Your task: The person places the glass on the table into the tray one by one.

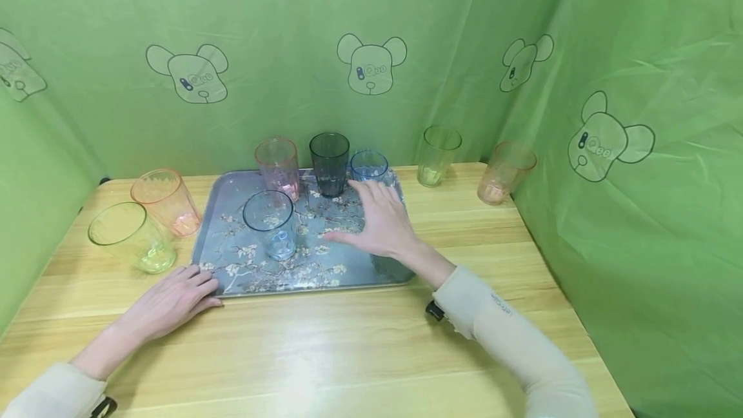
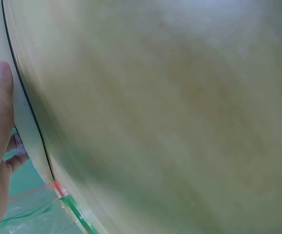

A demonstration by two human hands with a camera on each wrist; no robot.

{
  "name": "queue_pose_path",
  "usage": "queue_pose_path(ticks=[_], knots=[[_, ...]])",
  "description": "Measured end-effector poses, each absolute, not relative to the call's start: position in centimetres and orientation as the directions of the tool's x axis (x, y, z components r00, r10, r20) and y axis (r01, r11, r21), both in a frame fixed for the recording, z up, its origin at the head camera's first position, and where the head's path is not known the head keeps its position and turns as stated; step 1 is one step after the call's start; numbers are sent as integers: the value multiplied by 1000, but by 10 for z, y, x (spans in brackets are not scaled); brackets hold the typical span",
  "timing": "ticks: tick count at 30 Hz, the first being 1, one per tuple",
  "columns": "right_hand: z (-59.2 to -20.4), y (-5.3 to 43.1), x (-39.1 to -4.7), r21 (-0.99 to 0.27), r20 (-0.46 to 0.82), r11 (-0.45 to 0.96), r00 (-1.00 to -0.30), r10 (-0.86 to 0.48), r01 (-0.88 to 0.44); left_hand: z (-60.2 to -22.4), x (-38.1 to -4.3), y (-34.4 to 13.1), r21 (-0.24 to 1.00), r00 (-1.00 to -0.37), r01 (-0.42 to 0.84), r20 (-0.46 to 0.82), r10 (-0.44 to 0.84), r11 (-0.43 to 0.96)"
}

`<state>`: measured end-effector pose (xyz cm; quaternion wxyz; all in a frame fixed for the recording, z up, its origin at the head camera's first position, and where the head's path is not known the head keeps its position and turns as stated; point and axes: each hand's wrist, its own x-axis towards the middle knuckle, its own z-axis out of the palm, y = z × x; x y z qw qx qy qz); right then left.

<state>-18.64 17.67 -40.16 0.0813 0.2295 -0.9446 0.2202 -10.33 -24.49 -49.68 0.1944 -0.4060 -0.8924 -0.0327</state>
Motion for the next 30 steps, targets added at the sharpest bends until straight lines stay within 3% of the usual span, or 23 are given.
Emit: queue_pose_path(ticks=[30], knots=[[-387, 269, -193, -487, 364, 828, -926, -95, -277, -498, -104, -245, -91, -593, 740, 380, 710, 667]])
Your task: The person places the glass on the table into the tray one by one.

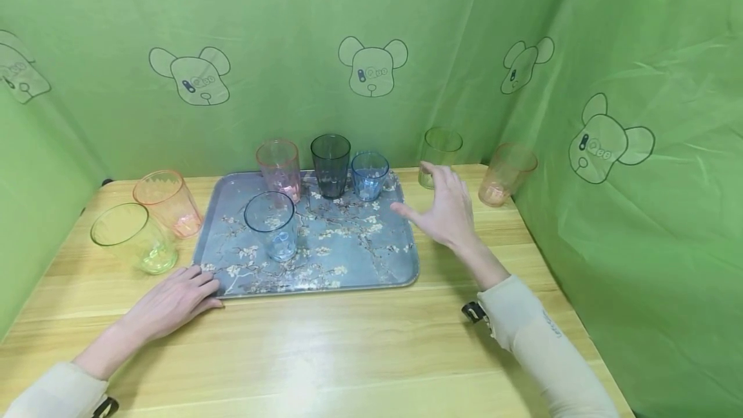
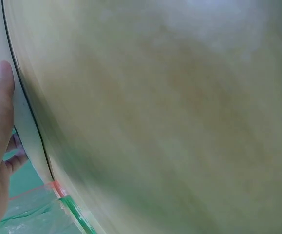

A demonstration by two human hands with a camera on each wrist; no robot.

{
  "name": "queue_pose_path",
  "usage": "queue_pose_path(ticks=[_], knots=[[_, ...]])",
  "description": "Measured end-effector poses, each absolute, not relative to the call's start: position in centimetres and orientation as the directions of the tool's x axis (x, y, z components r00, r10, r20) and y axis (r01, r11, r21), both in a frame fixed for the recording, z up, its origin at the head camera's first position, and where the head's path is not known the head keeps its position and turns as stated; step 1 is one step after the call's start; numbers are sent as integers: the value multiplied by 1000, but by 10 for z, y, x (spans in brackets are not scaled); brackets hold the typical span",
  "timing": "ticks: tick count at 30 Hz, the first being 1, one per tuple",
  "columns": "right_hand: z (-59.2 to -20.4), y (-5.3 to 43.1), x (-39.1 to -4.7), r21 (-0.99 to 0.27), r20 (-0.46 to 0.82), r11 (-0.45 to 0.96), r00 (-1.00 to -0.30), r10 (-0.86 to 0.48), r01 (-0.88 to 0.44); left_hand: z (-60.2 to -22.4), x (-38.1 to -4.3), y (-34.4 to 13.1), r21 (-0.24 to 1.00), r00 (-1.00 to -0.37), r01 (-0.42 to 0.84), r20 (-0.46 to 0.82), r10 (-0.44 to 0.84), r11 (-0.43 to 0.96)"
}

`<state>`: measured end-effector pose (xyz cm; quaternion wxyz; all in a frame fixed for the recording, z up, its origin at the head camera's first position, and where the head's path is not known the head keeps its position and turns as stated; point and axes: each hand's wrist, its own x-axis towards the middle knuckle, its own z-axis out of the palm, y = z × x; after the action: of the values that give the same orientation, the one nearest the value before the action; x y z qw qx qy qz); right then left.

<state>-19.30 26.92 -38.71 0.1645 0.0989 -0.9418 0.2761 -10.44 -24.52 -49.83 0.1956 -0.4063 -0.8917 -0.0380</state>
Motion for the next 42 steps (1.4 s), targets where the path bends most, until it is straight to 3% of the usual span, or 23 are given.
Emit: queue_pose_path(ticks=[15, 42], knots=[[-410, 304, -218, -580, 462, 784, -882, 94, -221, -498, -105, -245, -83, -594, 742, 379, 710, 665], [-439, 315, -282, -609, 359, 792, -878, 316, 36, -500, -104, -245, -90, -609, 729, 368, 703, 678]])
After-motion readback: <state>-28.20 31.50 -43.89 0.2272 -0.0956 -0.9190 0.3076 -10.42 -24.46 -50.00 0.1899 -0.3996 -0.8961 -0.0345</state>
